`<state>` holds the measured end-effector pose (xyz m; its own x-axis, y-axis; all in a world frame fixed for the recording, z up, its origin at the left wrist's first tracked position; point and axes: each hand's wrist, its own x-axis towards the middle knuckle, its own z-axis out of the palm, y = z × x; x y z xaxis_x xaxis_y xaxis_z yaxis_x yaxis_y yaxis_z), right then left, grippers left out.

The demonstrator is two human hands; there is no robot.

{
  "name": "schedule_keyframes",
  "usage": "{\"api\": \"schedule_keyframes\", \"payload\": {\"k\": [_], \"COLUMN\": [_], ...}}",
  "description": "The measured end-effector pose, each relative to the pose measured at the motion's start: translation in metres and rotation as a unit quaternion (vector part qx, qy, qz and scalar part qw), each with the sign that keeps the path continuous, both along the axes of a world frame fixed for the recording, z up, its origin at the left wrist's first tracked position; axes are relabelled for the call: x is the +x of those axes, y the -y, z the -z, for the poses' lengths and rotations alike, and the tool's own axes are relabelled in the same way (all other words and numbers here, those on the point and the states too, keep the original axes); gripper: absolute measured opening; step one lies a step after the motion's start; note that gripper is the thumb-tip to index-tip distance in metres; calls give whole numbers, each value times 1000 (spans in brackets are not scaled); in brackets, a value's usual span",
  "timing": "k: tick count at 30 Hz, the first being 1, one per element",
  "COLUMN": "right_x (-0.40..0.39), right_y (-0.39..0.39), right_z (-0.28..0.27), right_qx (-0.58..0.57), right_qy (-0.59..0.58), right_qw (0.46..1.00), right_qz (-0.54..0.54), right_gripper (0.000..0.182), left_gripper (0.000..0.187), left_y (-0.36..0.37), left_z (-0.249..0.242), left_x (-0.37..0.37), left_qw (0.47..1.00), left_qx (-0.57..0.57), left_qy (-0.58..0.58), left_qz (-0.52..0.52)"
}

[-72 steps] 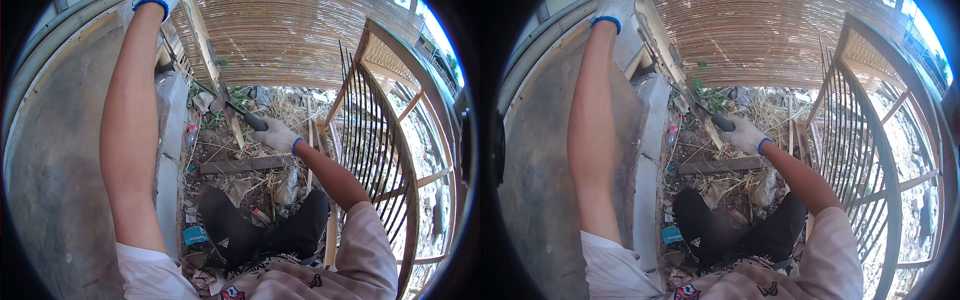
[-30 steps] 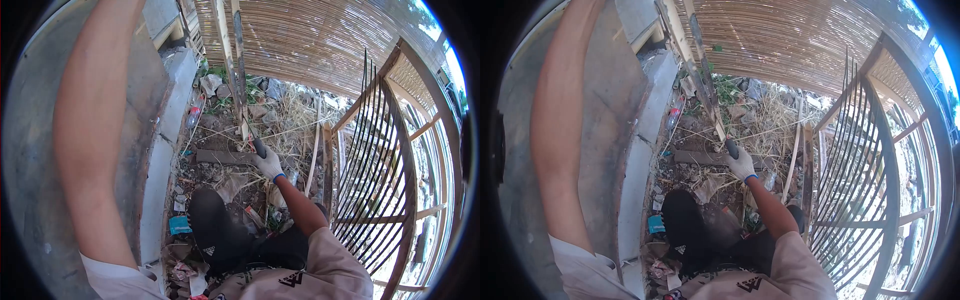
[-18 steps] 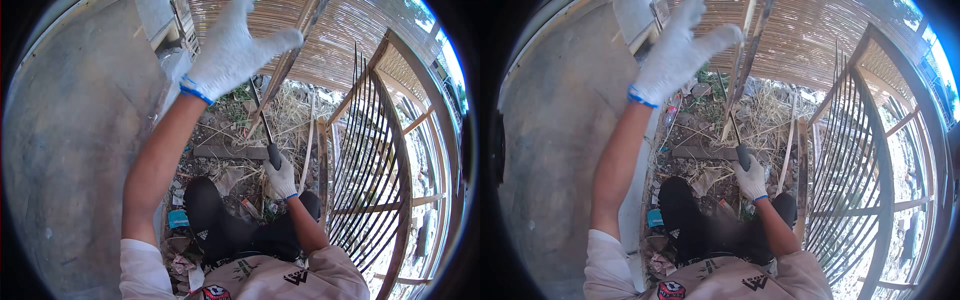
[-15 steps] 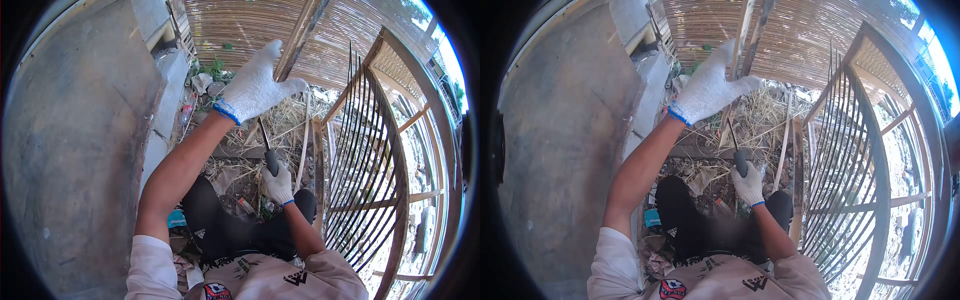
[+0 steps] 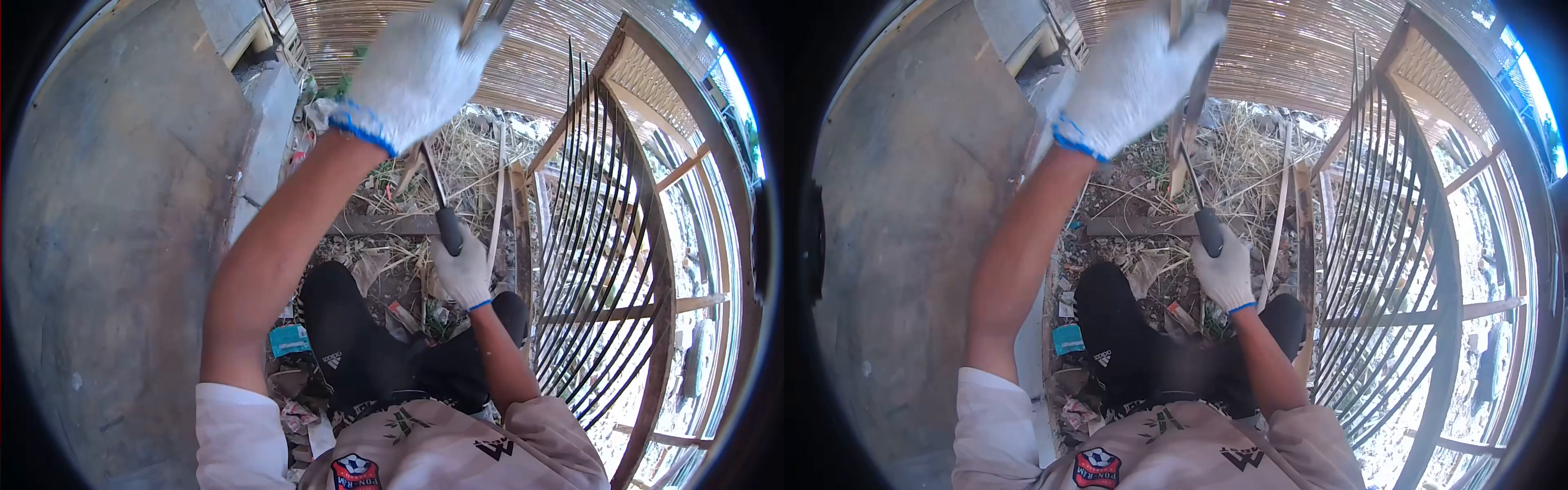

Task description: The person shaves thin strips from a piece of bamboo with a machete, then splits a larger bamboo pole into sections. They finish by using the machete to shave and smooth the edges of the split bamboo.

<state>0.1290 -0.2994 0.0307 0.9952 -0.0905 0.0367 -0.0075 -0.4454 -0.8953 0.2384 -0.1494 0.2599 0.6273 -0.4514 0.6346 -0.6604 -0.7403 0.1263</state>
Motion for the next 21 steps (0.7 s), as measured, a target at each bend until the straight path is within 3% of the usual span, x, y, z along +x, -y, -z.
{"api": "schedule_keyframes", "payload": {"k": [1, 2, 3, 4, 5, 7, 9, 10, 12, 13, 17, 21], "right_x": [2, -15, -14, -3, -2, 1, 6, 10, 1, -4, -13, -18], "right_y": [0, 2, 1, 4, 9, 10, 3, -1, -8, -14, -39, -44], "right_z": [63, 102, 108, 106, 78, 56, 46, 41, 38, 34, 53, 47], "right_qx": [-28, -52, -65, -83, -74, -82, -102, -103, -82, -65, -57, -29], "right_qy": [-31, -67, -43, -13, -69, -77, -100, -91, -83, -100, -108, -129], "right_qw": [999, 996, 997, 996, 995, 994, 989, 990, 992, 992, 992, 991], "right_qz": [6, 23, 24, 22, 6, -8, -37, -37, -48, -49, -13, -37], "right_gripper": [26, 26, 27, 29, 35, 37, 40, 40, 41, 42, 42, 41], "left_gripper": [72, 96, 116, 118, 116, 115, 90, 90, 58, 45, 48, 51], "left_y": [-4, -15, -25, -28, -28, -20, -12, -8, 0, 4, 9, 1], "left_z": [45, 111, 135, 146, 141, 119, 99, 86, 73, 79, 96, 101], "left_x": [-7, -1, -2, -2, -8, -4, 0, 3, 5, 18, 47, 59], "left_qw": [957, 967, 954, 955, 953, 953, 961, 961, 900, 891, 843, 846], "left_qx": [-159, -163, -196, -203, -220, -239, -271, -272, -417, -445, -494, -486], "left_qy": [-243, -169, -215, -206, -200, -179, -37, -28, -111, -2, 97, 131], "left_qz": [-24, -94, -67, -60, -57, -48, -48, -46, -67, -84, -187, -176]}}
